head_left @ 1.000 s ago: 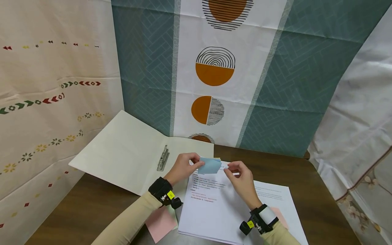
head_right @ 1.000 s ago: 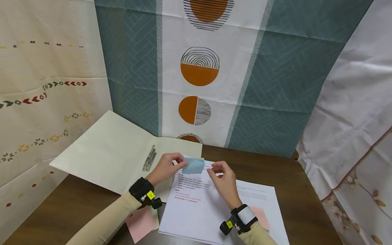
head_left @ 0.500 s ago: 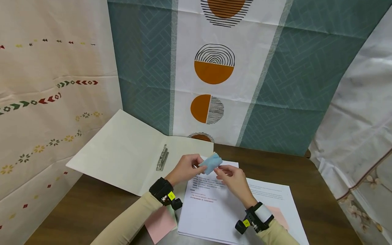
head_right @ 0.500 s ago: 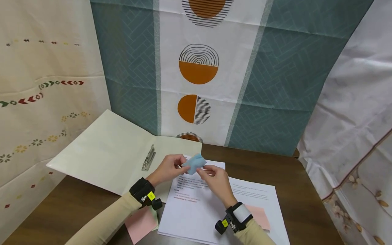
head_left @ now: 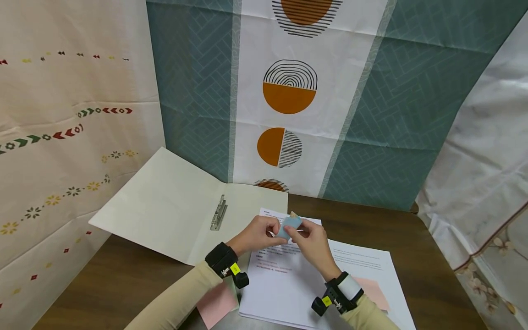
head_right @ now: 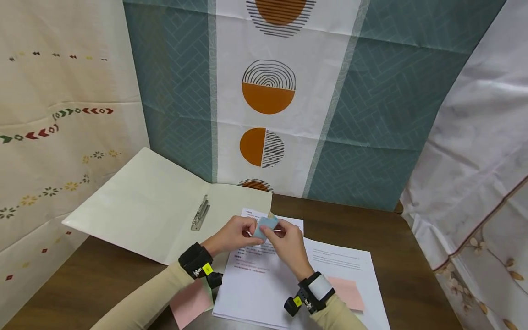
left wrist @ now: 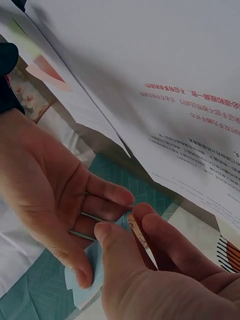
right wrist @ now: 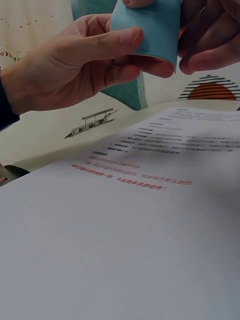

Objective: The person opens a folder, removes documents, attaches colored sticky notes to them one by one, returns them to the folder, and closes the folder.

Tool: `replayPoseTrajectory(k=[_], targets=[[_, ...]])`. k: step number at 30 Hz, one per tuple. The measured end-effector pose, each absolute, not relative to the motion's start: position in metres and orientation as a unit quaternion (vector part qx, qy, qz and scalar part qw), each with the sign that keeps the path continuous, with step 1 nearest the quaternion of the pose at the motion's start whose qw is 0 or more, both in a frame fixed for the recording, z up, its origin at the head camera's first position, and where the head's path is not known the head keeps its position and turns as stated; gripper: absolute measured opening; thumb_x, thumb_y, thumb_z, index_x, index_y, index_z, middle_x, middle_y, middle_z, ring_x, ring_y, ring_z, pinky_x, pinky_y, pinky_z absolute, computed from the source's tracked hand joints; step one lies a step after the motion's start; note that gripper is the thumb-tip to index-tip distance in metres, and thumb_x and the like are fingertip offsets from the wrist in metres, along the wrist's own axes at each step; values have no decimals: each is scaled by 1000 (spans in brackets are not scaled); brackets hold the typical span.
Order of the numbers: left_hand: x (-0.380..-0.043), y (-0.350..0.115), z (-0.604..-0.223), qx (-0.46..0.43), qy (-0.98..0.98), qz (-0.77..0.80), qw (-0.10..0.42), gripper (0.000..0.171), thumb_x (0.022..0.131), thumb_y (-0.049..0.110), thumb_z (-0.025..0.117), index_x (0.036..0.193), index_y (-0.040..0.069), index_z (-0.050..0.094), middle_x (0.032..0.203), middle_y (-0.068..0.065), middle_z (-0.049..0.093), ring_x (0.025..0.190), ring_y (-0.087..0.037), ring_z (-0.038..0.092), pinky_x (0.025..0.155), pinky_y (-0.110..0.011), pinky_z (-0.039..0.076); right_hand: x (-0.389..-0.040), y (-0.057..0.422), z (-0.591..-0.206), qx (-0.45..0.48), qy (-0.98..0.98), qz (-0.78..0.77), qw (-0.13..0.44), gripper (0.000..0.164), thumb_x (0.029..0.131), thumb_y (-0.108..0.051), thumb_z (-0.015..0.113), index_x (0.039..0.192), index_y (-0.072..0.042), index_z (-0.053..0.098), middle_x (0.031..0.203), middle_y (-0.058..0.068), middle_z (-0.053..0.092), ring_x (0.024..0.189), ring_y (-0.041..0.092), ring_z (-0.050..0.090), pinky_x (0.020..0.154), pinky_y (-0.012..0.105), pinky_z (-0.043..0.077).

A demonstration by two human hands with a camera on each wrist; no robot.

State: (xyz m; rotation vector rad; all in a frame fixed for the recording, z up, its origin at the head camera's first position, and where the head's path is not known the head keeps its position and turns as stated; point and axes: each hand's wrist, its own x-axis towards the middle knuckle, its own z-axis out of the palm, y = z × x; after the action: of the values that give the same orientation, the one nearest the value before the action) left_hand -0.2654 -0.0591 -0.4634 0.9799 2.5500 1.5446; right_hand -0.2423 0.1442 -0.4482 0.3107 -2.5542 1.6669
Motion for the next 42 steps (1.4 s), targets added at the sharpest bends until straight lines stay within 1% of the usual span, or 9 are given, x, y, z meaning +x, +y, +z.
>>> replayPoseTrajectory(k=[8,13,19,27,30,33,37,40,42], targets=[[-265,-60,-462,317,808,497,5,34,83,21,84,72,11,53,78,1,54,78,-8,55,69,-16,51,-242,147,-446,100,-838,534,47,38,86,-39,80,115,-15,74,106,6,77,88,17,77,73,23,60],[-264,-62,-462,320,804,501,8,35,82,20,84,71,11,53,79,2,56,78,-7,56,72,-18,53,-243,151,-447,106,-836,538,32,40,86,-40,79,117,-15,74,108,7,77,89,16,76,74,23,61],[-262,-68,-458,291,813,504,27,31,82,22,84,70,14,57,80,4,59,83,-9,59,74,-19,55,-245,163,-452,105,-831,546,32,30,92,-26,75,119,-13,73,109,9,76,88,15,75,75,22,60],[-263,-69,-458,275,817,507,-12,28,85,15,81,69,13,58,72,4,54,78,-10,59,66,-19,53,-244,165,-455,94,-838,534,54,36,91,-20,76,124,-7,69,110,15,76,82,11,74,72,20,59],[-263,-66,-459,293,813,503,-14,27,85,14,81,71,12,57,73,4,54,77,-11,60,67,-18,54,-243,162,-453,98,-840,529,63,33,90,-22,77,119,-7,71,105,14,76,74,8,67,66,18,55],[-262,-64,-460,303,814,496,-11,24,86,14,80,76,13,58,75,4,57,80,-11,63,70,-18,56,-242,160,-452,100,-845,520,73,21,90,-23,77,105,-8,74,89,11,74,66,8,58,59,19,48],[-262,-64,-460,294,821,489,-9,16,89,17,77,91,19,62,85,5,66,81,-10,65,72,-20,56,-241,159,-450,99,-852,507,85,12,89,-20,77,90,-8,76,74,7,70,63,11,56,59,21,49],[-261,-64,-458,274,824,495,-12,9,93,22,73,98,22,65,88,5,69,79,-9,64,73,-21,56,-241,160,-447,99,-856,499,89,10,89,-19,78,90,-8,77,77,6,75,65,12,59,63,21,53],[-262,-66,-457,262,826,499,-21,5,96,25,70,97,22,67,86,5,69,77,-8,63,74,-22,55,-241,160,-446,101,-858,496,89,11,88,-18,78,91,-8,77,80,6,77,65,12,61,64,20,55]])
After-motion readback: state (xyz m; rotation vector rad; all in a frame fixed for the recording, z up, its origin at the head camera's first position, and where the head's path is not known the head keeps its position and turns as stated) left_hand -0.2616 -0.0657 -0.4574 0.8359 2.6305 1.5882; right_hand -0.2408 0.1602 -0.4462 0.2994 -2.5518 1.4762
